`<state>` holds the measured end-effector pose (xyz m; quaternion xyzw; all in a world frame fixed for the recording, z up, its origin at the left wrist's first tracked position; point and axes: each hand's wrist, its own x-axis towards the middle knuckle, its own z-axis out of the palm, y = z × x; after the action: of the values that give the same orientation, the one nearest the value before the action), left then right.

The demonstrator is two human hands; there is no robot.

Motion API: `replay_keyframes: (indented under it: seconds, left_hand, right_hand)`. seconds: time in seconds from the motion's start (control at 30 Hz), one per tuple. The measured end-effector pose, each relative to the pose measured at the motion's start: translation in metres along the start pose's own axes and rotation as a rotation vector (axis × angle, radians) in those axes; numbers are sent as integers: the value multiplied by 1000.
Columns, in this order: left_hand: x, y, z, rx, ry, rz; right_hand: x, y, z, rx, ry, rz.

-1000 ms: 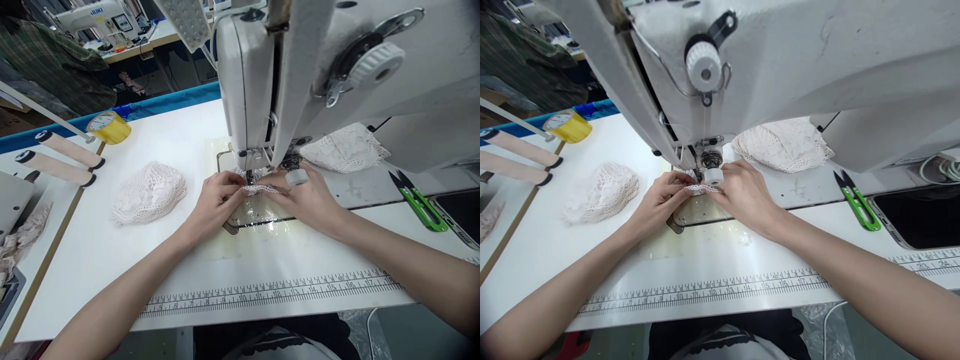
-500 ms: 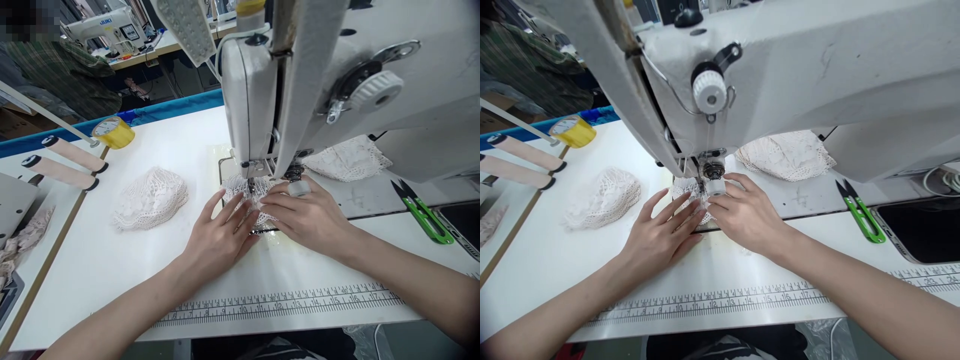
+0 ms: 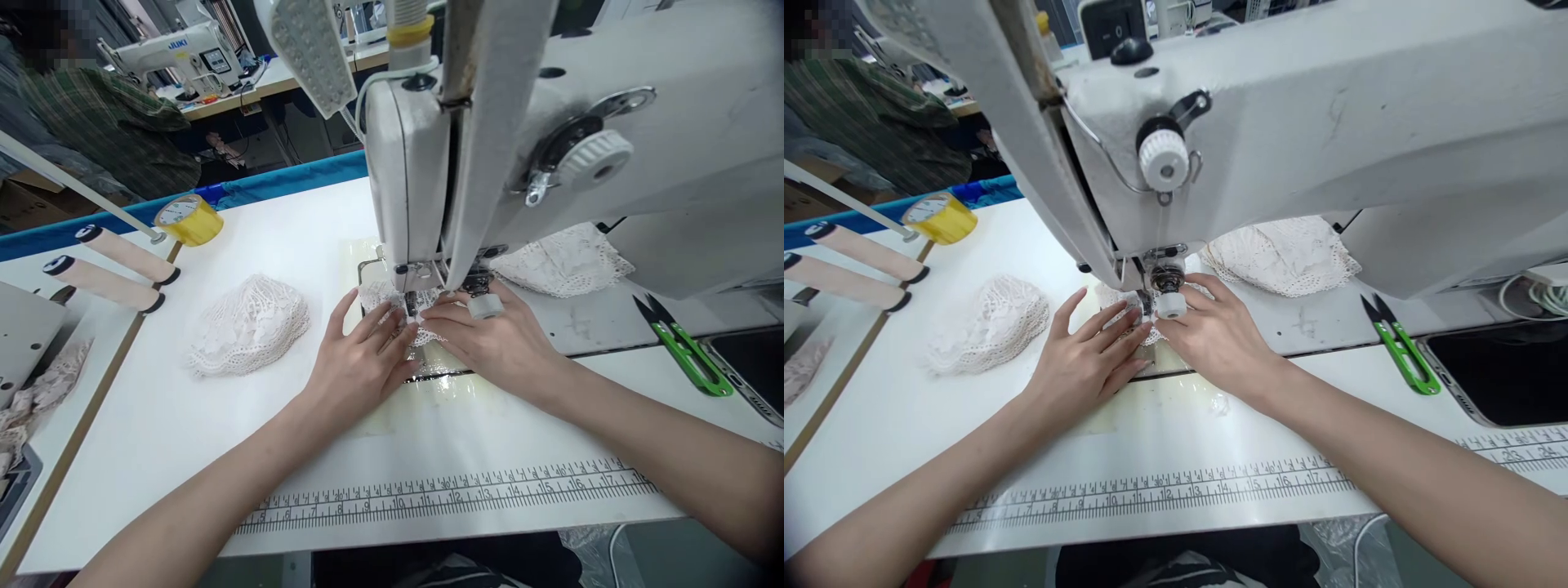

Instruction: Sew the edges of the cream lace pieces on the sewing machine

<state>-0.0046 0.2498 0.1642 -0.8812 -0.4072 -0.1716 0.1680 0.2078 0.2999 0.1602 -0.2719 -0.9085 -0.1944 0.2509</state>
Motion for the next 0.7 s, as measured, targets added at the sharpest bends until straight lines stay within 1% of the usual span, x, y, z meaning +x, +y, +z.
replay_keyframes:
  seconds: [0.13,0.23,0.33,0.5,0.63,0.7]
  left_hand:
    - [1,-2,1,19,-2,-12]
    - [-1,1,-1,30,18,-5]
    - [-4,5,-4,34,50,20]
    - [-5,6,-6,-8,38,14]
    - [-3,4,-4,-57,36,-8]
    - [-3,3,-2,-63,29,-9]
  right_hand:
    - [2,1,1,-29,-25,18]
    - [2,-3,-2,2,5,28]
    - [0,-7,-7,60,28,4]
    - [-1,-10,-15,101,-42,-6]
    - [-1,-8,-13,159,-34,9]
    - [-2,-8,-10,148,-32,23]
